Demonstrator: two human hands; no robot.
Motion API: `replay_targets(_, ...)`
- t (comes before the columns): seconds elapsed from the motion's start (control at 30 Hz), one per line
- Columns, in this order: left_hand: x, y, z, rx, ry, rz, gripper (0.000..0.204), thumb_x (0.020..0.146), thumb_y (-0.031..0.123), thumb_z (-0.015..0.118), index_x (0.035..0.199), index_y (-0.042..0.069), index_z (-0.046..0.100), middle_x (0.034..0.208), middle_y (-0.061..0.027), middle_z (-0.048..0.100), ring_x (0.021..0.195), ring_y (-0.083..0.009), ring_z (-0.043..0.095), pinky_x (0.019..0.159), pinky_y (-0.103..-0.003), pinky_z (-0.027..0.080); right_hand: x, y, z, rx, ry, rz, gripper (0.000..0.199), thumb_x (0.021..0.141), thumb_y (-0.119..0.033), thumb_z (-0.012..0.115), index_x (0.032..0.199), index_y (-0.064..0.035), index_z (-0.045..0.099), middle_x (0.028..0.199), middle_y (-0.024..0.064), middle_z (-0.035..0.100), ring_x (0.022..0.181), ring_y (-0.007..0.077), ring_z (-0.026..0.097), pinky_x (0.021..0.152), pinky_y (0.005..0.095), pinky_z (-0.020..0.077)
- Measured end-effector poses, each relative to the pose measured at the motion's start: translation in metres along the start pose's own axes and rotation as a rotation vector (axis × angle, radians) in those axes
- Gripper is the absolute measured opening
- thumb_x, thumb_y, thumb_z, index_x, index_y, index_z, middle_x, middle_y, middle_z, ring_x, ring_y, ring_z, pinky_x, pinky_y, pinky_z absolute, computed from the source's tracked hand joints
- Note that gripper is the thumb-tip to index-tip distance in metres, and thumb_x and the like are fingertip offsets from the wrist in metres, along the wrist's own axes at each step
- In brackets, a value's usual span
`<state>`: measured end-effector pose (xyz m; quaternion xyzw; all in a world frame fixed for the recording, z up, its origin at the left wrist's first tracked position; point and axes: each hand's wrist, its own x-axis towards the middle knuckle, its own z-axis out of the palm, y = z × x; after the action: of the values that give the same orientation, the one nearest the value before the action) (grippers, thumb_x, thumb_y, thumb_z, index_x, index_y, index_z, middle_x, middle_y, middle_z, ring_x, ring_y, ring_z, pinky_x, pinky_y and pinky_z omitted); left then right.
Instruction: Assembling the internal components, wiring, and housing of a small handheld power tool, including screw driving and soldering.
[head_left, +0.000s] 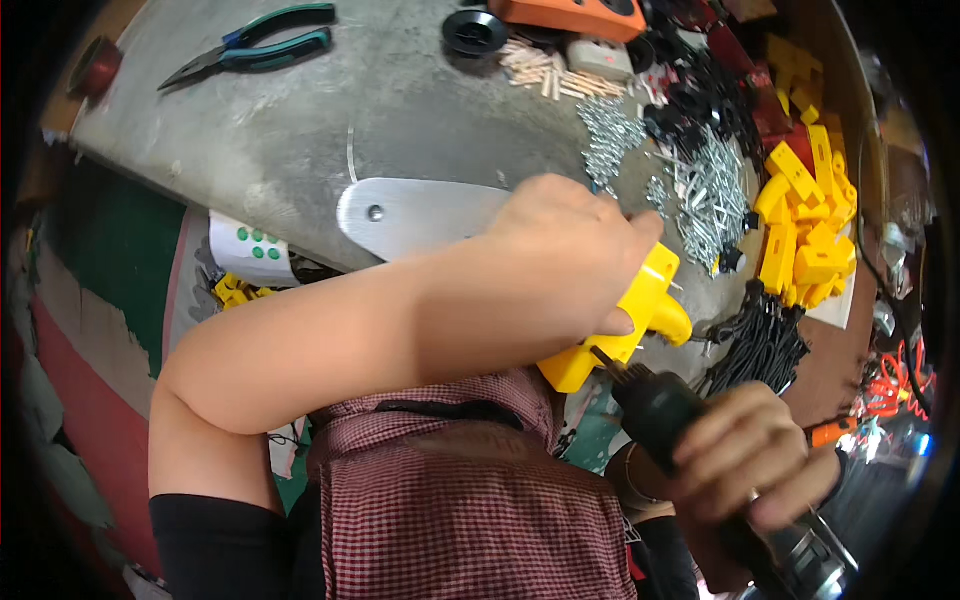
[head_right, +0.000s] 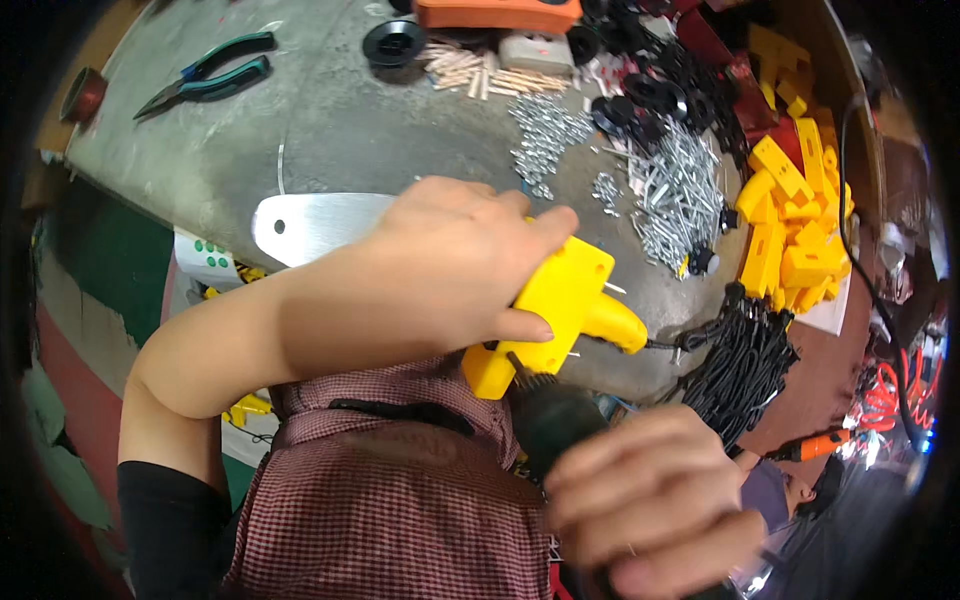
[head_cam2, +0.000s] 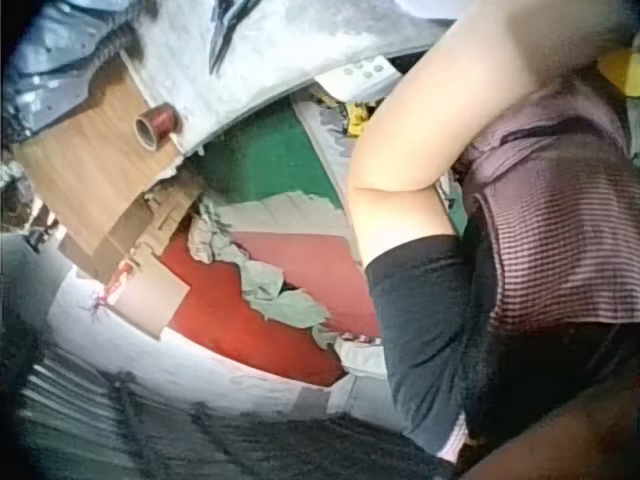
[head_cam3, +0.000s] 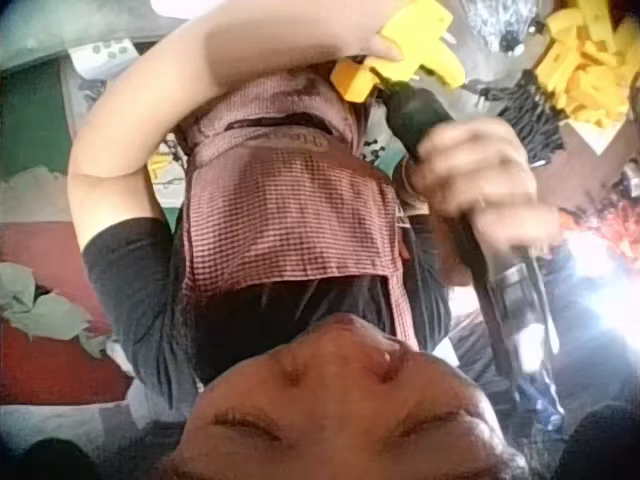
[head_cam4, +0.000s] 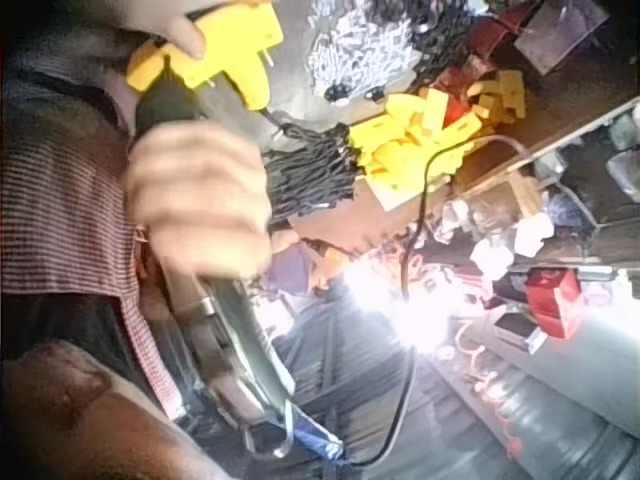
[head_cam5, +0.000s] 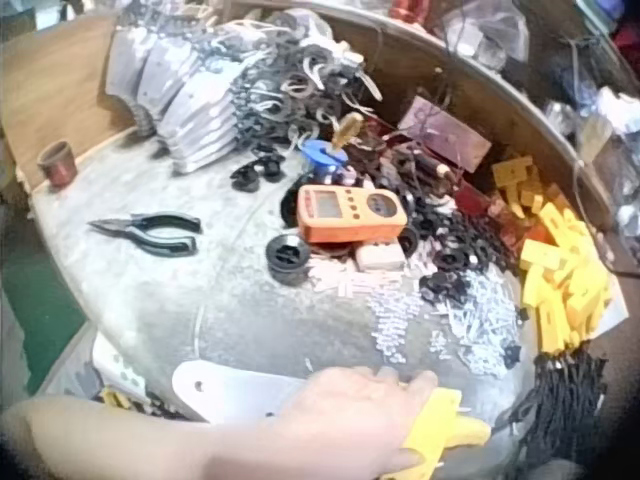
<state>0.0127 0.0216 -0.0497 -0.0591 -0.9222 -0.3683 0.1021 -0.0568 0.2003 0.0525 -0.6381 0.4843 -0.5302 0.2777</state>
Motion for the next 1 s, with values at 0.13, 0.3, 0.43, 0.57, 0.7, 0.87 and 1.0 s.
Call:
replay_targets(0.13,0.000,0.001,0.000,-0.016,0.055,0.056,0.055,0.074,0.041,0.076,0.106,0.002,0.054,0.082,-0.0136,0.064,0.082,-0.0294,0.066,0.071,-0.037,0.049,-0.005,0.024,0.017,-0.029,0.224,-0.231,0.046,0.077,-0.038,0.082,0.095,-0.0096,0.050,0.070,-0.0004,0.065,0.056,0.0120,0.066,0.055,0.0211,0.0540)
replay_targets(0.3,-0.003,-0.001,0.002,-0.032,0.095,0.035,0.057,0.073,0.042,0.077,0.107,0.002,0.054,0.084,-0.0137,0.064,0.080,-0.0306,0.065,0.071,-0.038,0.049,0.000,0.031,0.010,0.012,0.058,-0.286,0.049,0.076,-0.039,0.083,0.096,-0.0085,0.050,0.068,0.0011,0.065,0.057,0.0127,0.067,0.054,0.0244,0.0561)
replay_targets(0.43,-0.003,-0.002,0.001,-0.042,-0.008,-0.084,0.062,0.073,0.043,0.077,0.113,0.003,0.053,0.092,-0.0153,0.063,0.088,-0.0337,0.063,0.076,-0.042,0.049,0.000,0.033,0.005,0.036,0.044,-0.308,0.049,0.078,-0.038,0.082,0.099,-0.0068,0.051,0.069,0.0041,0.065,0.056,0.0158,0.067,0.053,0.0259,0.0563)
replay_targets(0.57,-0.005,-0.005,-0.002,-0.025,0.003,-0.055,0.071,0.072,0.046,0.077,0.124,0.003,0.052,0.102,-0.0163,0.060,0.102,-0.0337,0.057,0.083,-0.044,0.048,0.001,0.007,-0.003,0.157,0.238,-0.173,0.014,0.089,-0.006,0.065,0.099,-0.0017,0.055,0.074,0.0129,0.064,0.059,0.0284,0.065,0.055,0.0391,0.0572)
replay_targets(0.7,0.004,-0.031,-0.017,0.071,0.126,-0.015,0.039,0.077,0.029,0.074,0.108,0.007,0.063,0.096,-0.0122,0.062,0.093,-0.0336,0.059,0.081,-0.043,0.048,-0.013,-0.014,-0.013,0.267,0.755,-0.357,0.030,0.083,-0.008,0.073,0.101,-0.0055,0.050,0.074,0.0077,0.058,0.065,0.0236,0.062,0.067,0.0380,0.0525)
replay_targets(0.87,0.037,-0.057,-0.019,0.483,0.168,0.119,0.009,0.074,0.012,0.064,0.083,0.007,0.066,0.083,-0.0053,0.059,0.082,-0.0238,0.059,0.072,-0.036,0.050,-0.051,0.010,-0.051,0.484,1.058,-0.231,0.041,0.085,-0.025,0.065,0.112,-0.0048,0.042,0.081,0.0030,0.041,0.072,0.0136,0.041,0.076,0.0332,0.0365)
replay_targets(1.0,0.054,-0.047,-0.014,0.709,-0.006,0.301,0.008,0.071,0.012,0.060,0.076,0.007,0.063,0.080,-0.0041,0.058,0.083,-0.0208,0.059,0.069,-0.033,0.050,-0.088,0.035,-0.073,0.735,1.243,-0.317,0.038,0.090,-0.023,0.059,0.116,-0.0017,0.041,0.081,0.0022,0.038,0.077,0.0143,0.043,0.084,0.0358,0.0399)
